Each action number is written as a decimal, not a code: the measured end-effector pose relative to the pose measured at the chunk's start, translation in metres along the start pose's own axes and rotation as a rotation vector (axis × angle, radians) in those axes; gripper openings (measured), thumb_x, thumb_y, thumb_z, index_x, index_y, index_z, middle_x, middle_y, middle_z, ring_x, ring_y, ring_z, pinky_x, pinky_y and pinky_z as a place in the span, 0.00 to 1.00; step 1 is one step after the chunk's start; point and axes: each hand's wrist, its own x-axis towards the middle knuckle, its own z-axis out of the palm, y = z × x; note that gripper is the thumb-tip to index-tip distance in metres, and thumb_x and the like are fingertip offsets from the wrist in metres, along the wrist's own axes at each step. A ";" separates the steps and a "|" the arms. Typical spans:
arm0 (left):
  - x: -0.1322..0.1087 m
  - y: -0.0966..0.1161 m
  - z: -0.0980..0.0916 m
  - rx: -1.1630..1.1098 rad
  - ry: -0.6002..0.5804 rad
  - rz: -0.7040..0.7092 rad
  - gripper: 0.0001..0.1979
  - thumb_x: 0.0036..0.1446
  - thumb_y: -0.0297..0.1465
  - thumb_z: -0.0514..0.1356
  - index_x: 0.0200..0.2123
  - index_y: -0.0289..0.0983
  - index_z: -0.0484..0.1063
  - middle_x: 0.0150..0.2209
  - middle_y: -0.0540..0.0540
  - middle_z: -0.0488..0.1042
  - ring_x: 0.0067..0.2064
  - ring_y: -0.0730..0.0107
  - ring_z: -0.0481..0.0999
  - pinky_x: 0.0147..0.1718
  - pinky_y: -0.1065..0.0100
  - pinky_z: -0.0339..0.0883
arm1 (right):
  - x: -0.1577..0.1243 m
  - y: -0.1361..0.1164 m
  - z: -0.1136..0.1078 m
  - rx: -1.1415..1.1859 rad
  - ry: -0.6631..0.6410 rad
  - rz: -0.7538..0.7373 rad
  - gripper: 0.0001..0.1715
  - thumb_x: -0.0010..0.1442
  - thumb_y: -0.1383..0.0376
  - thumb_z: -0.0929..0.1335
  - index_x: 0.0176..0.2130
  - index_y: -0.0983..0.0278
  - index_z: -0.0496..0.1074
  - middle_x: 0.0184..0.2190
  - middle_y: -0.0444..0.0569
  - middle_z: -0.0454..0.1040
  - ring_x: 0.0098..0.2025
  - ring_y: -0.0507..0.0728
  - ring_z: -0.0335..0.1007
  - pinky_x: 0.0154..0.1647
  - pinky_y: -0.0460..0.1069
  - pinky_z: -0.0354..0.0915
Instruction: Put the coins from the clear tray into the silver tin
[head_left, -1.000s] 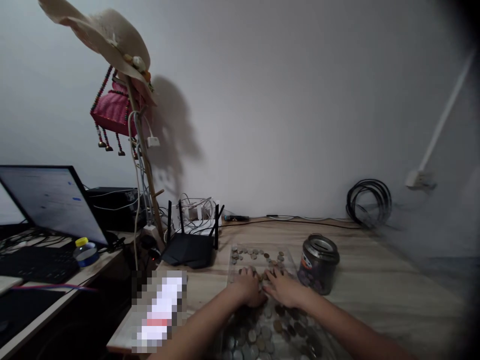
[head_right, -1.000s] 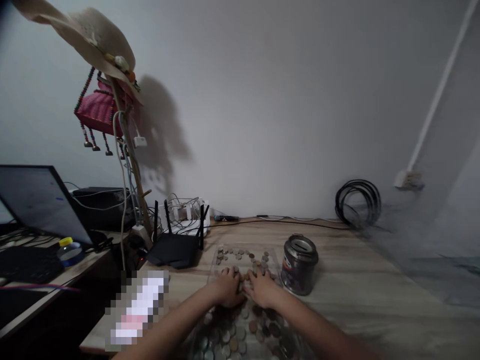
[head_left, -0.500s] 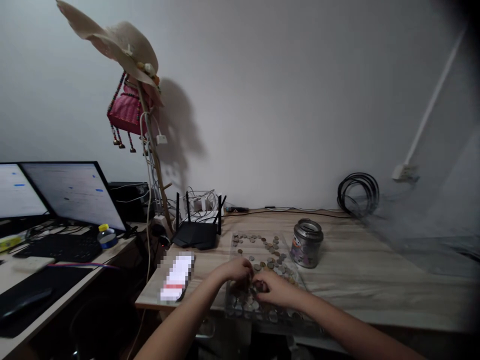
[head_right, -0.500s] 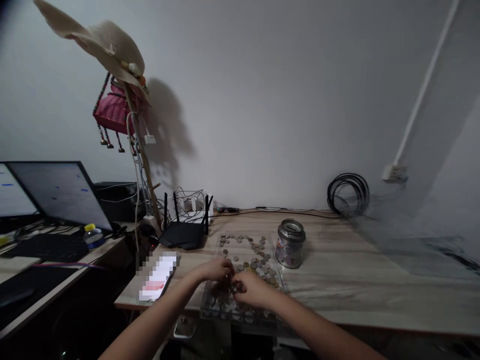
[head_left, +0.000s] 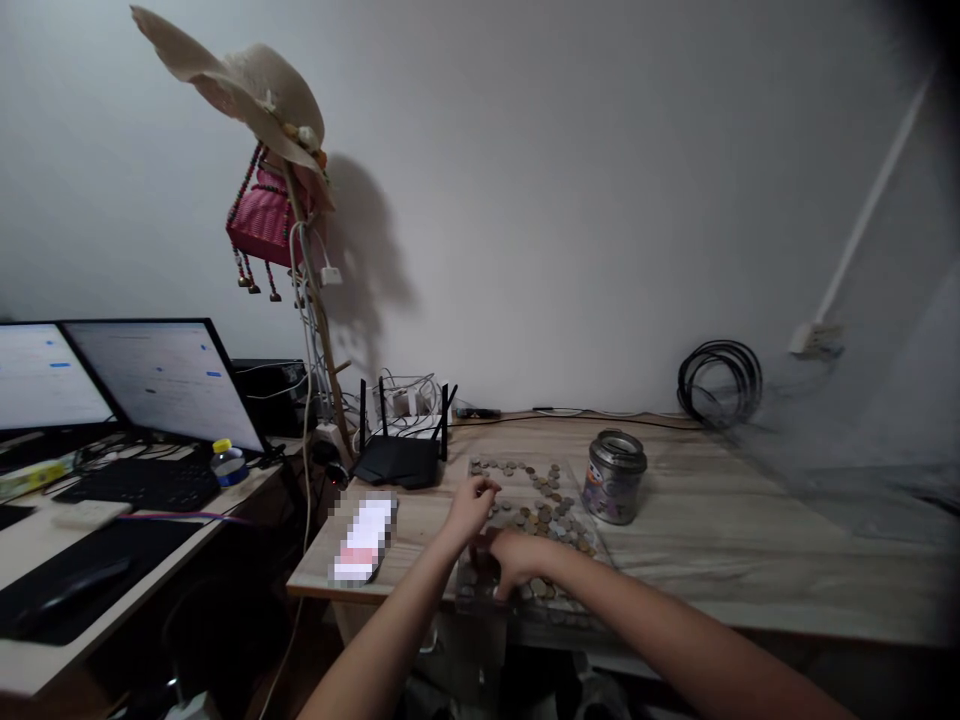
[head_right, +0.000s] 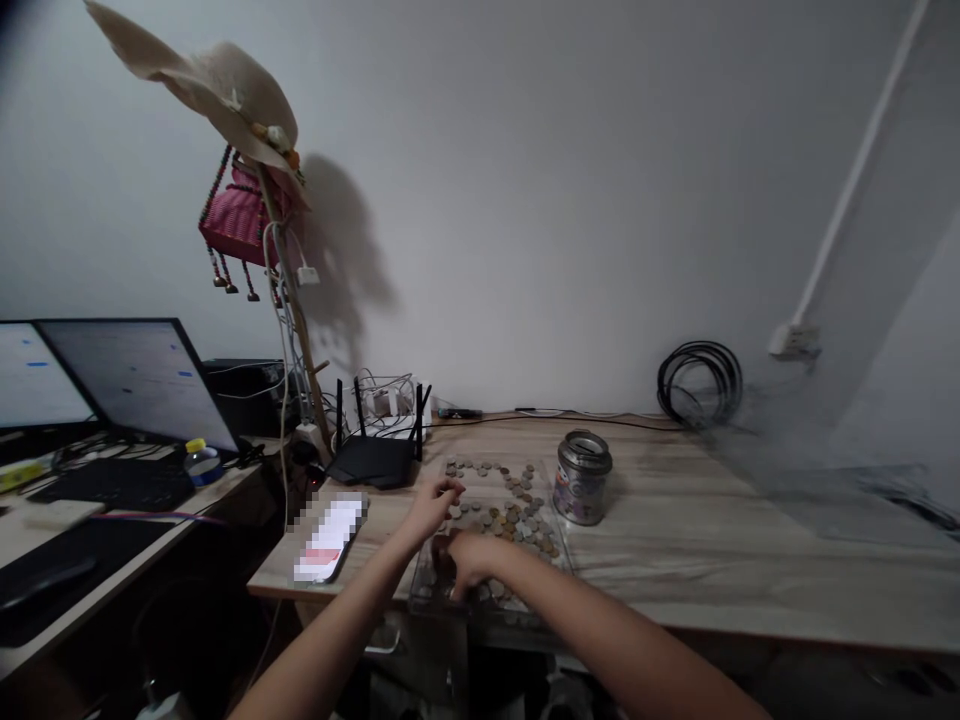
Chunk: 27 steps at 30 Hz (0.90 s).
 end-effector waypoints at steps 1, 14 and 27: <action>-0.001 0.000 0.001 -0.002 -0.010 -0.004 0.07 0.44 0.25 0.53 0.26 0.35 0.71 0.22 0.50 0.67 0.27 0.74 0.66 0.28 0.72 0.60 | -0.004 0.002 -0.001 -0.036 -0.040 -0.016 0.30 0.32 0.67 0.71 0.40 0.65 0.70 0.36 0.48 0.72 0.36 0.56 0.66 0.35 0.47 0.61; -0.019 0.000 0.030 -0.390 -0.150 -0.367 0.06 0.47 0.25 0.52 0.27 0.33 0.69 0.24 0.49 0.68 0.25 0.76 0.66 0.28 0.73 0.59 | -0.058 0.040 -0.009 0.045 -0.005 0.134 0.13 0.31 0.74 0.67 0.24 0.65 0.73 0.15 0.39 0.66 0.18 0.48 0.57 0.19 0.43 0.53; -0.035 -0.011 0.045 -1.297 0.044 -0.710 0.07 0.50 0.25 0.49 0.21 0.35 0.57 0.16 0.53 0.59 0.15 0.84 0.56 0.12 0.81 0.47 | -0.087 0.059 -0.025 0.033 0.180 0.248 0.25 0.30 0.64 0.71 0.34 0.67 0.70 0.31 0.51 0.71 0.33 0.58 0.65 0.34 0.51 0.61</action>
